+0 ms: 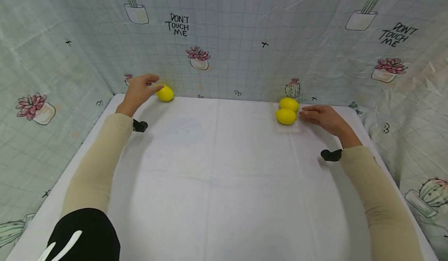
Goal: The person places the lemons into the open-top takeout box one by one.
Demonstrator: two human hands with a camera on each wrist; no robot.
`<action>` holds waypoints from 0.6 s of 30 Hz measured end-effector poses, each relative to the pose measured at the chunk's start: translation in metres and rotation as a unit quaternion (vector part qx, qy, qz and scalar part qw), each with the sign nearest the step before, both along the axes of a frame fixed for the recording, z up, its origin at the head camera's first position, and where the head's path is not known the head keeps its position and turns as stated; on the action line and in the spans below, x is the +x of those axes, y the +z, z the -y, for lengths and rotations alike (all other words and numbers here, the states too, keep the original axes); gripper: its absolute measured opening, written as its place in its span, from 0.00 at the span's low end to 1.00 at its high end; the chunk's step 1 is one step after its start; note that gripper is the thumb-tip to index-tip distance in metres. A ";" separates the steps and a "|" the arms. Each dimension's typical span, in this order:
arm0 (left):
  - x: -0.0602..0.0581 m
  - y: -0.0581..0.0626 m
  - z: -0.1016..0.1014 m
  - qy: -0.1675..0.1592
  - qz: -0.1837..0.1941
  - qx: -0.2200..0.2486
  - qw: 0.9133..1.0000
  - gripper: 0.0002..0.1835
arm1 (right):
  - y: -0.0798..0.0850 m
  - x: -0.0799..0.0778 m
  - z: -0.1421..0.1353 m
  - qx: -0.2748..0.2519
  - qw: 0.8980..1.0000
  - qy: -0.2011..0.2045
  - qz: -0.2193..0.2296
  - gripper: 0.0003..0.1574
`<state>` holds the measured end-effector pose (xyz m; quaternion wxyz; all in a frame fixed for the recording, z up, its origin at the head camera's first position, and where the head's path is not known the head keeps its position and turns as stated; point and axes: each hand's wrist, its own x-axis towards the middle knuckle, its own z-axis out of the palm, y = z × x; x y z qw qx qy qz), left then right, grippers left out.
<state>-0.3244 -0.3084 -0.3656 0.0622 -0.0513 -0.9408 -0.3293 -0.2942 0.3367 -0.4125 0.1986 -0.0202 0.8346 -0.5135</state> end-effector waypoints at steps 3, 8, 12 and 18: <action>-0.001 -0.007 0.006 0.023 -0.006 0.023 0.999 0.32 | 0.000 0.000 0.000 -0.006 1.000 -0.001 0.001 0.36; -0.004 -0.023 0.008 0.075 -0.009 0.071 0.995 0.33 | -0.001 0.001 0.000 -0.013 1.000 -0.001 0.002 0.36; -0.005 -0.035 0.007 0.123 0.016 0.117 0.985 0.38 | -0.003 0.000 -0.001 -0.013 1.000 -0.004 0.006 0.36; -0.009 -0.047 -0.007 0.172 0.069 0.184 0.965 0.43 | -0.003 0.000 -0.002 -0.020 1.000 -0.008 0.009 0.35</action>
